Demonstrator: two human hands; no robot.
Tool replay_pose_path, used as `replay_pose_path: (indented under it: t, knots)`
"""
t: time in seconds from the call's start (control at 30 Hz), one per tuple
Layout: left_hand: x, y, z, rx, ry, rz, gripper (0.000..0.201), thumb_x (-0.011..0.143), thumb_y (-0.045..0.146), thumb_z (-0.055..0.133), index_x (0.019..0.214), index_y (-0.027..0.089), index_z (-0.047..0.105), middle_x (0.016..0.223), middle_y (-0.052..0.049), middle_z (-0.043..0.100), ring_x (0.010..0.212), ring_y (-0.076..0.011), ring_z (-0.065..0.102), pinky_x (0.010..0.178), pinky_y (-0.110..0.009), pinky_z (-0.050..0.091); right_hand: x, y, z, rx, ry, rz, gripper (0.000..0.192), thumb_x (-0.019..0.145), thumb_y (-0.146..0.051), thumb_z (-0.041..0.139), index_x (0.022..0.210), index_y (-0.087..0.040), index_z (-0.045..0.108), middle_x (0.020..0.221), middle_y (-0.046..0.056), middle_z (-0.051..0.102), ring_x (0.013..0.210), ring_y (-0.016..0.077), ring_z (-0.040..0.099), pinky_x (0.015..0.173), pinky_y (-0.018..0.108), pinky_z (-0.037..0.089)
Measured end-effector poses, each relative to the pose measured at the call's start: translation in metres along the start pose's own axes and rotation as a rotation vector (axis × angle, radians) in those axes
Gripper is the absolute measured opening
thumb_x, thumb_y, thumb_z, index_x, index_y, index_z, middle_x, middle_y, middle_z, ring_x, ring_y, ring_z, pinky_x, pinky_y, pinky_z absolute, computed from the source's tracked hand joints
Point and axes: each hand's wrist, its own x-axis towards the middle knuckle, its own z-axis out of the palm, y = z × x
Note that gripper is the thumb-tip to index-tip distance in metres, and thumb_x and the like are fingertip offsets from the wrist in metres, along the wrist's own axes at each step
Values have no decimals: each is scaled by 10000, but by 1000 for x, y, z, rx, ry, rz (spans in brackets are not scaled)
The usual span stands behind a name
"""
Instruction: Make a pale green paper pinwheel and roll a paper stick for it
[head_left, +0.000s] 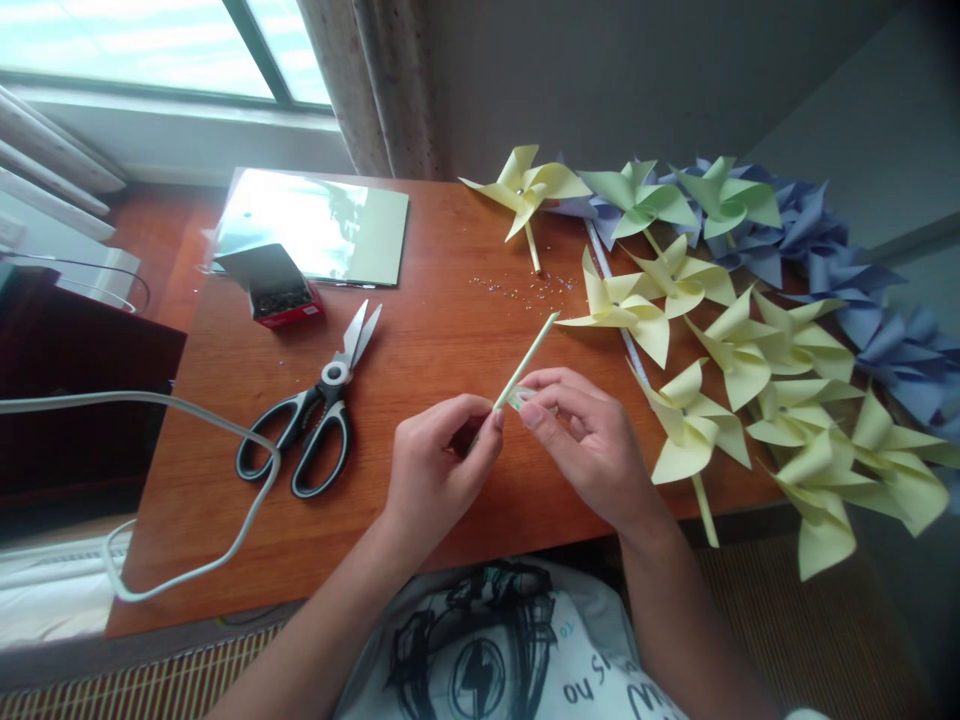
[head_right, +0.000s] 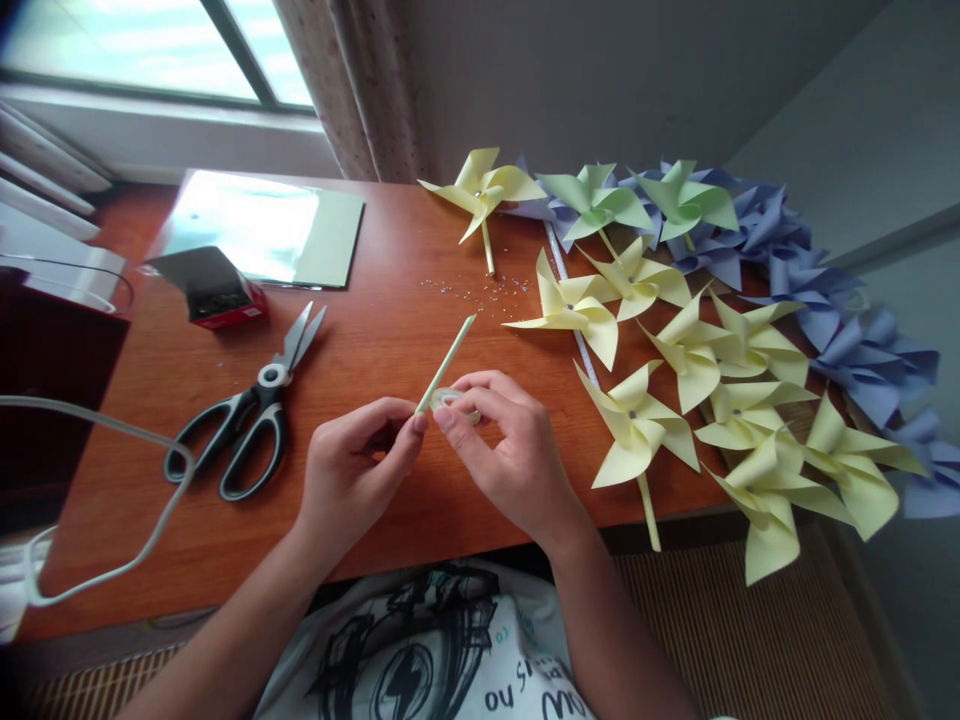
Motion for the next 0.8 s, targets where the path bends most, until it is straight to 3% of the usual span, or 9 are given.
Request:
replay_pose_path:
  t: [0.43,0.67,0.8]
  knots:
    - [1,0,1,56,6,81,172,912,233,622,751,175,633,602,17,565,518,-94,463,512,-206,383,1,0,5,-33,24,19,188,940,-277,625,777,-201,680,1026,68,675,951,202,669,785,313,526]
    - [-2,-1,4,158,21,232,116,905,144,624,791,166,625,656,15,588,557,-82,495,561,-190,398,2,2,11,-36,44,0,132,896,-174,599,778,-202,650,1007,77,696,1015,232,669,922,368,520]
    - [-3,-1,6,192,46,272,109,907,121,625,806,163,621,664,19,582,569,-77,499,576,-186,397,2,2,13,-29,64,12,139,893,-187,612,756,-205,630,1020,88,700,1020,243,673,924,379,521]
